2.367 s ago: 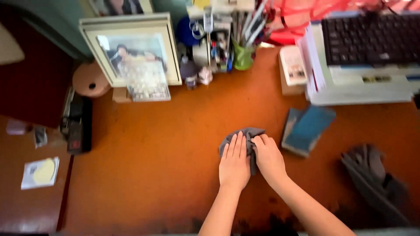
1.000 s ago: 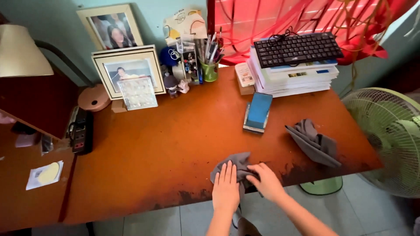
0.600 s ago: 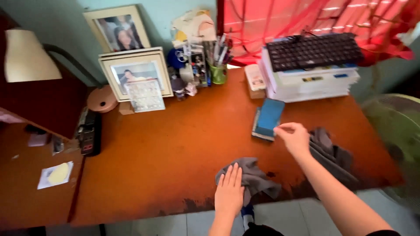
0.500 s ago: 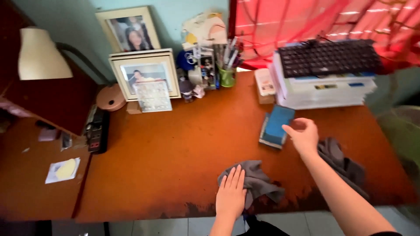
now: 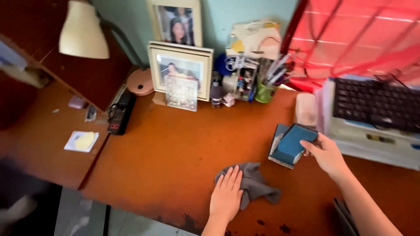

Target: The person wipes a wooden desk surface with a gray cloth, moving the cloth back and forth across the desk. They briefly lift and reposition a desk lamp to clean underneath it, then continue wiping the desk surface.

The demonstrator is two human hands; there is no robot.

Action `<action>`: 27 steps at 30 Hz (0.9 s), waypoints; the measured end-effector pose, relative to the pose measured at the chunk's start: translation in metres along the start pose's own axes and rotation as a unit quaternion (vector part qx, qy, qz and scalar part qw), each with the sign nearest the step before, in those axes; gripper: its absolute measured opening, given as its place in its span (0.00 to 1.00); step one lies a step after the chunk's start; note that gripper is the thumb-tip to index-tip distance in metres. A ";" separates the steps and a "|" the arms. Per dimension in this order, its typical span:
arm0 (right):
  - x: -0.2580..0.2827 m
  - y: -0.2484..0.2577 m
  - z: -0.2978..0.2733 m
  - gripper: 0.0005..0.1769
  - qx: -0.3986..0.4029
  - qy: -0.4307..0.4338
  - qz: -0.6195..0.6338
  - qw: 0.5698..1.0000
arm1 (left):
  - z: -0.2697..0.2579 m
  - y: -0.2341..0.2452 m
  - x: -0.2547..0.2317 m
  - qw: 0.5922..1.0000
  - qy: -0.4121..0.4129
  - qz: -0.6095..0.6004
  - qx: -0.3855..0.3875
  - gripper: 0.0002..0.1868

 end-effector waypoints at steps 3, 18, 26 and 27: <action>0.050 -0.021 -0.006 0.11 0.028 -0.024 0.012 0.999 | 0.010 -0.026 0.010 0.995 -0.022 -0.013 -0.098 0.30; 0.064 -0.015 0.130 0.10 0.052 0.026 -0.076 0.995 | 0.033 -0.081 0.029 0.953 -0.013 0.120 -0.277 0.33; 0.109 0.003 0.089 0.19 0.025 -0.085 -0.212 0.973 | 0.030 -0.078 0.025 0.849 0.029 0.351 -0.394 0.35; 0.115 0.003 0.081 0.27 0.023 -0.087 -0.244 0.966 | 0.029 -0.077 0.026 0.854 0.031 0.346 -0.389 0.35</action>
Point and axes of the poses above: each hand's wrist, its own z-axis towards the middle knuckle, its own y-axis out of the back of the hand, x = y × z, the point moved 1 cm from there along z, towards the middle knuckle, and after that the axes turned 12 degrees about -y, right-handed, at the moved point
